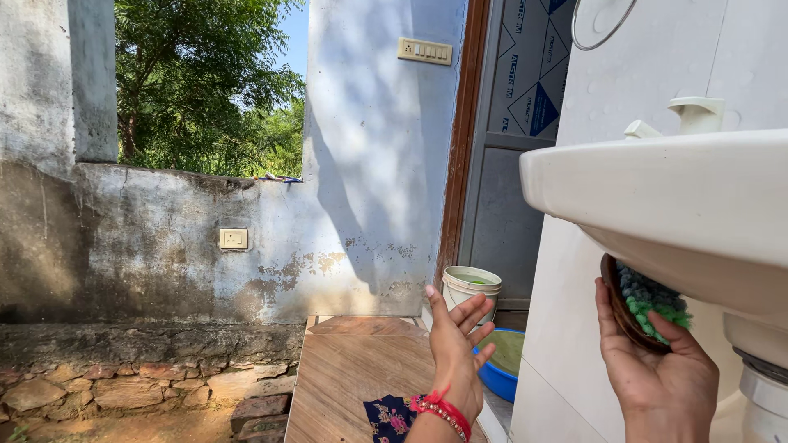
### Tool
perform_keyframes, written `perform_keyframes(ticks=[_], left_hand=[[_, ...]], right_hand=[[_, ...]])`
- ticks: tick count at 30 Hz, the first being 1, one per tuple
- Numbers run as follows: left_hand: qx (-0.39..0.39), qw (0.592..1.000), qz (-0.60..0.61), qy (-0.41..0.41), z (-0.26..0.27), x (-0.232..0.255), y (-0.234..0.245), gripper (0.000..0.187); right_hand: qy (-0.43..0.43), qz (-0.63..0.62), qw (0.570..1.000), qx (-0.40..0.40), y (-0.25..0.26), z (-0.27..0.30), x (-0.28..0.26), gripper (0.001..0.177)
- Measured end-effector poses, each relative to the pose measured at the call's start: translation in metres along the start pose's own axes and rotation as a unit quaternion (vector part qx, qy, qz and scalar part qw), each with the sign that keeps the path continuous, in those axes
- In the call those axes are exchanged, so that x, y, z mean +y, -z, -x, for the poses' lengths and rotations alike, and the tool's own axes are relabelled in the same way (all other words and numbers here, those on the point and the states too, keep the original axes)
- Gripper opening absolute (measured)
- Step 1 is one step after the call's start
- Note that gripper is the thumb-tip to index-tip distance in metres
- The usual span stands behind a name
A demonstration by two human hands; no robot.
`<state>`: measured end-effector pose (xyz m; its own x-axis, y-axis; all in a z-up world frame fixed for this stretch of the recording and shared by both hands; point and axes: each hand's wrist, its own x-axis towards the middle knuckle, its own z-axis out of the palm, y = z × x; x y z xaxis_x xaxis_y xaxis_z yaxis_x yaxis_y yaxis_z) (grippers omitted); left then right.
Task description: The person scrubs the underside and outer edges of a wall-mounted sink using a small brush, reaching around the drainage pipe and mounting brackets.
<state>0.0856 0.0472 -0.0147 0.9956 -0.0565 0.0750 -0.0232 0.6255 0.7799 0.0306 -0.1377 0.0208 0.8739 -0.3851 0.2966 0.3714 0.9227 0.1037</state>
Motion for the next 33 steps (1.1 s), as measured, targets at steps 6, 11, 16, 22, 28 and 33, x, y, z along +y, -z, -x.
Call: perform_keyframes(ticks=[6, 11, 16, 22, 28, 33], left_hand=[[-0.022, 0.998, 0.051, 0.002, -0.018, -0.008, 0.005, 0.097], [-0.031, 0.997, 0.062, 0.024, -0.022, -0.01, 0.011, 0.096], [-0.025, 0.997, 0.069, 0.035, -0.019, -0.003, 0.017, 0.095], [-0.021, 0.994, 0.099, 0.043, -0.017, 0.004, 0.014, 0.094], [-0.014, 0.991, 0.123, 0.052, -0.026, 0.003, 0.008, 0.094], [-0.01, 0.995, 0.101, 0.021, -0.04, -0.003, 0.024, 0.094]], right_hand=[[0.054, -0.006, 0.997, 0.059, 0.001, 0.013, 0.029, 0.065], [-0.008, -0.02, 1.0, 0.002, 0.0, -0.004, 0.016, 0.066], [0.014, -0.039, 0.999, -0.013, 0.007, -0.02, 0.005, 0.064], [-0.025, -0.073, 0.997, 0.022, 0.009, -0.033, 0.026, 0.065], [-0.043, -0.036, 0.996, 0.065, -0.009, -0.036, 0.052, 0.068], [-0.041, -0.068, 0.992, 0.093, 0.0, -0.042, 0.035, 0.07]])
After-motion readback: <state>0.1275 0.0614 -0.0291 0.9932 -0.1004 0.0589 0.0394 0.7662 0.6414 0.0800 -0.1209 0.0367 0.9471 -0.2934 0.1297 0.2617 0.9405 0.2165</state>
